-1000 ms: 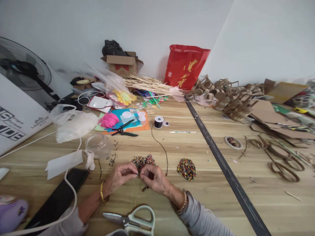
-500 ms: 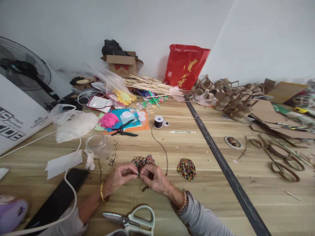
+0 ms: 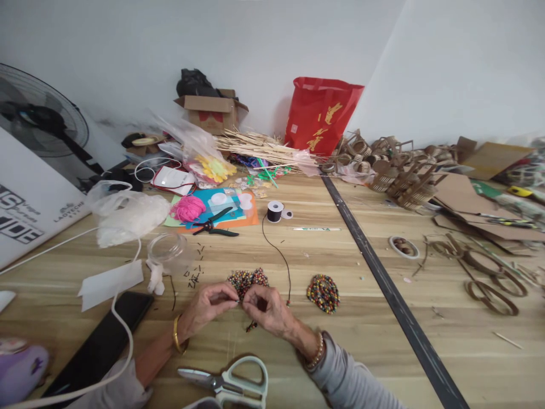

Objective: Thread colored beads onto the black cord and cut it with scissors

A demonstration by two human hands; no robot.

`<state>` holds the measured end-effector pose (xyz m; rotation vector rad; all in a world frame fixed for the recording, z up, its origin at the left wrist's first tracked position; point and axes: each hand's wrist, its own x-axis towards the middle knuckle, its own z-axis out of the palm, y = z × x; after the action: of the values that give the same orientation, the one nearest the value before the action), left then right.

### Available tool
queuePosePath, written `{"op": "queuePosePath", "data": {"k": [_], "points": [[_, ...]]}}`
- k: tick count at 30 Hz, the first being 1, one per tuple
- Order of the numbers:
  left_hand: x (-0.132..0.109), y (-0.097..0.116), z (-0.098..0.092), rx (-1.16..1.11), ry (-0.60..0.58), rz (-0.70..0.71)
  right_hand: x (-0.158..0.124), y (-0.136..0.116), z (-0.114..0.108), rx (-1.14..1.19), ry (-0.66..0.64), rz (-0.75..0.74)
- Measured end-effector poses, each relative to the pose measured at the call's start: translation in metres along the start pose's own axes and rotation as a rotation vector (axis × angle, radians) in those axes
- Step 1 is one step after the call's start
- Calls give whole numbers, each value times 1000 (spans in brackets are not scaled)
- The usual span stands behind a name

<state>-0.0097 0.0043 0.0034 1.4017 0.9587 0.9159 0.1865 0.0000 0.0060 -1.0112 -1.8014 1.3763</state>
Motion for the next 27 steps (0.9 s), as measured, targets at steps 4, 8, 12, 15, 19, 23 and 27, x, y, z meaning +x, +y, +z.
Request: {"op": "queuePosePath", "data": {"k": [4, 8, 12, 15, 19, 23, 27], "points": [[0, -1, 0, 1, 6, 9, 0, 0, 0, 3, 10, -10], [0, -1, 1, -12, 10, 17, 0, 3, 1, 19, 18, -11], [0, 0, 1, -16, 10, 13, 0, 4, 1, 30, 21, -21], [0, 1, 1, -4, 7, 9, 0, 3, 1, 19, 19, -31], [1, 0, 1, 1, 6, 10, 1, 2, 1, 2, 18, -36], [0, 0, 1, -6, 4, 11, 1, 1, 1, 9, 16, -29], [0, 0, 1, -12, 7, 19, 1, 3, 1, 18, 15, -22]]}}
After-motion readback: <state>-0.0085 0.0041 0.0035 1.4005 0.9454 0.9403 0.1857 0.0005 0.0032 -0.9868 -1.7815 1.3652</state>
